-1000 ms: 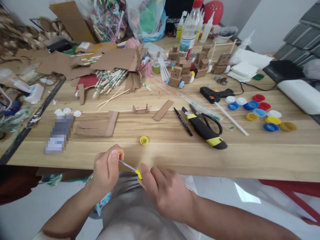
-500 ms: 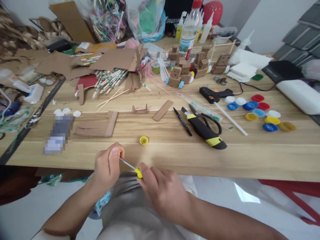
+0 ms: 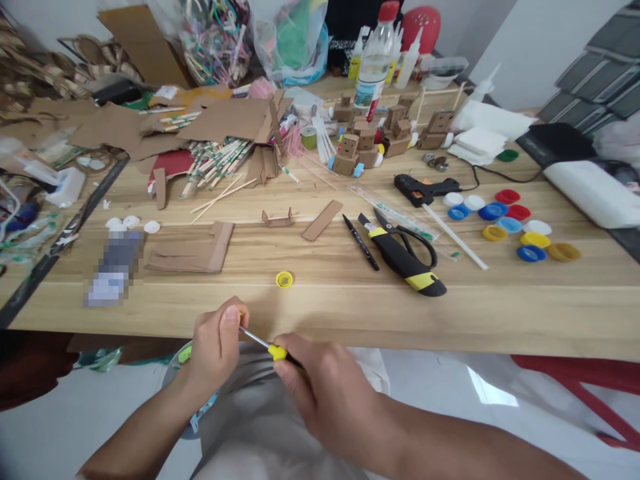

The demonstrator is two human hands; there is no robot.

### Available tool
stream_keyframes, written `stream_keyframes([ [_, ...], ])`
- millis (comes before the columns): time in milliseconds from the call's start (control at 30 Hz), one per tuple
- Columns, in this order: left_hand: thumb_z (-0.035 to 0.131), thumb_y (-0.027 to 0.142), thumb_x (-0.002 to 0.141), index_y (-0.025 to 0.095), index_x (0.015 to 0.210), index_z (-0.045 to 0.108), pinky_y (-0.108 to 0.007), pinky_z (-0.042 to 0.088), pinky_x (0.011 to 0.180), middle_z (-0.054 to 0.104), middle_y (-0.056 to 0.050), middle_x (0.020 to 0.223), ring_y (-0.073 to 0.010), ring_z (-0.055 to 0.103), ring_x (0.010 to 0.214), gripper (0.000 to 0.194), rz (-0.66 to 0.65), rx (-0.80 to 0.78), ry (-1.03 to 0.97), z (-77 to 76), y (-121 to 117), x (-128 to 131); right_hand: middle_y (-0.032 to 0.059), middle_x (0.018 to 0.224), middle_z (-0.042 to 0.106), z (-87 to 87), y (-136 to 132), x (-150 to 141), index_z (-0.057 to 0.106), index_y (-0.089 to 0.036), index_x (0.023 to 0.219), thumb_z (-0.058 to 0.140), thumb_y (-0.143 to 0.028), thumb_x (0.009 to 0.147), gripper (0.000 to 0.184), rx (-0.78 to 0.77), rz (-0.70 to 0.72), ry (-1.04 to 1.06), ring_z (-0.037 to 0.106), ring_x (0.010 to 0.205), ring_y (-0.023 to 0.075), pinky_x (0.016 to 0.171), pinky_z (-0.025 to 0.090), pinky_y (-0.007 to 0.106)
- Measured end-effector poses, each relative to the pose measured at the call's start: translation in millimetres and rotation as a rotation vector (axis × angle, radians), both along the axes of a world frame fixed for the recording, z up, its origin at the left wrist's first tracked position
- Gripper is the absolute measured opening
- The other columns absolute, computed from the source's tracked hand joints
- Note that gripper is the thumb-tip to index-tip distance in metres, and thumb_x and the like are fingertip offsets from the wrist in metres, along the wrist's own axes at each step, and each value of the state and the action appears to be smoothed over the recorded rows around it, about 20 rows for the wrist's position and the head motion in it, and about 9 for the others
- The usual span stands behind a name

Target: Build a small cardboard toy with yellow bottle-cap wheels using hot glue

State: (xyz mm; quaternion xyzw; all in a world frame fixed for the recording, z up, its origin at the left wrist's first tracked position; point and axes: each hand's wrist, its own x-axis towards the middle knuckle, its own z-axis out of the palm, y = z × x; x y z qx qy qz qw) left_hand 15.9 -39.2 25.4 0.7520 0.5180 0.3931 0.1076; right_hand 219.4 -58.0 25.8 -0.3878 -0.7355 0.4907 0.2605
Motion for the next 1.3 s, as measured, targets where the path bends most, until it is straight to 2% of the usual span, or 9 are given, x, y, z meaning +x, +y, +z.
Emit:
stream_keyframes([
  [100, 0.032, 0.012, 0.103, 0.025, 0.068, 0.044, -0.022, 0.032, 0.044, 0.046, 0.008, 0.050, -0.0090, 0.040, 0.038, 0.039, 0.000, 0.030, -0.001, 0.5, -2.5, -1.4, -0.0131, 0.056, 0.025, 10.3, 1.0, -3.3, 0.054, -0.023, 0.094, 0.031, -0.067, 0.105, 0.050, -0.708, 0.122, 0.209, 0.017, 0.041, 0.0073, 0.040, 0.023, 0.021],
  [167, 0.033, 0.011, 0.103, 0.025, 0.069, 0.044, -0.022, 0.032, 0.044, 0.046, 0.008, 0.050, -0.0089, 0.040, 0.038, 0.039, 0.006, 0.039, -0.006, 2.4, -3.3, -2.4, -0.0140, 0.058, 0.021, 11.8, 1.2, -5.1, 0.054, -0.023, 0.099, 0.026, -0.067, 0.106, 0.053, -0.824, 0.148, 0.230, 0.012, 0.041, 0.0070, 0.039, 0.020, 0.021],
  [367, 0.034, 0.014, 0.103, 0.024, 0.069, 0.048, -0.023, 0.032, 0.045, 0.049, 0.006, 0.052, -0.0098, 0.041, 0.039, 0.039, -0.001, 0.022, -0.010, 7.8, 0.6, -4.5, 0.0002, 0.067, 0.056, -10.2, 6.5, 0.3, 0.068, -0.015, 0.110, 0.038, -0.024, 0.110, 0.031, 0.667, 0.022, -0.192, 0.049, 0.055, 0.0142, 0.048, 0.039, 0.025],
  [433, 0.033, 0.017, 0.105, 0.024, 0.068, 0.048, -0.023, 0.033, 0.046, 0.050, 0.006, 0.052, -0.0101, 0.043, 0.040, 0.040, 0.007, 0.014, -0.006, 6.7, 2.4, -4.2, 0.0007, 0.067, 0.057, -10.3, 8.3, 2.5, 0.069, -0.015, 0.112, 0.038, -0.020, 0.110, 0.032, 0.753, 0.015, -0.234, 0.049, 0.055, 0.0144, 0.049, 0.039, 0.025],
  [667, 0.032, 0.019, 0.106, 0.024, 0.067, 0.047, -0.024, 0.032, 0.045, 0.049, 0.005, 0.052, -0.0101, 0.043, 0.039, 0.042, 0.037, 0.031, -0.027, 6.0, 4.1, -4.1, -0.0140, 0.058, 0.023, 16.5, 15.5, -4.5, 0.051, -0.025, 0.100, 0.026, -0.069, 0.106, 0.050, -0.817, 0.215, 0.233, 0.014, 0.042, 0.0081, 0.040, 0.021, 0.021],
  [733, 0.032, 0.019, 0.106, 0.024, 0.067, 0.048, -0.025, 0.031, 0.044, 0.048, 0.005, 0.051, -0.0102, 0.041, 0.039, 0.043, 0.044, 0.021, -0.020, 7.5, 4.7, -4.9, -0.0126, 0.059, 0.027, 13.6, 15.9, -5.5, 0.052, -0.024, 0.100, 0.028, -0.065, 0.107, 0.048, -0.634, 0.191, 0.182, 0.019, 0.043, 0.0084, 0.041, 0.024, 0.021],
  [900, 0.029, 0.025, 0.108, 0.025, 0.065, 0.047, -0.026, 0.031, 0.044, 0.044, 0.005, 0.049, -0.0112, 0.039, 0.038, 0.046, 0.053, -0.019, -0.001, 7.0, 7.8, -4.4, 0.0007, 0.066, 0.055, -1.9, 12.1, -3.9, 0.069, -0.017, 0.106, 0.032, -0.032, 0.113, 0.041, 0.505, -0.002, -0.166, 0.045, 0.055, 0.0150, 0.047, 0.036, 0.026],
  [1133, 0.030, 0.026, 0.108, 0.024, 0.066, 0.048, -0.024, 0.033, 0.045, 0.048, 0.005, 0.051, -0.0102, 0.043, 0.040, 0.046, 0.054, 0.003, -0.011, 5.0, 7.7, -2.4, -0.0118, 0.056, 0.030, 5.4, 11.7, -4.3, 0.060, -0.019, 0.104, 0.014, -0.050, 0.114, 0.056, -0.247, 0.155, 0.039, 0.028, 0.039, 0.0094, 0.039, 0.035, 0.021],
  [1300, 0.030, 0.029, 0.108, 0.024, 0.065, 0.048, -0.025, 0.033, 0.045, 0.045, 0.005, 0.050, -0.0111, 0.041, 0.040, 0.047, 0.060, -0.057, -0.012, 6.8, 4.4, -3.4, 0.0005, 0.067, 0.059, -10.8, 11.6, -1.4, 0.068, -0.017, 0.110, 0.036, -0.026, 0.112, 0.033, 0.635, 0.022, -0.192, 0.052, 0.055, 0.0145, 0.048, 0.041, 0.024],
])
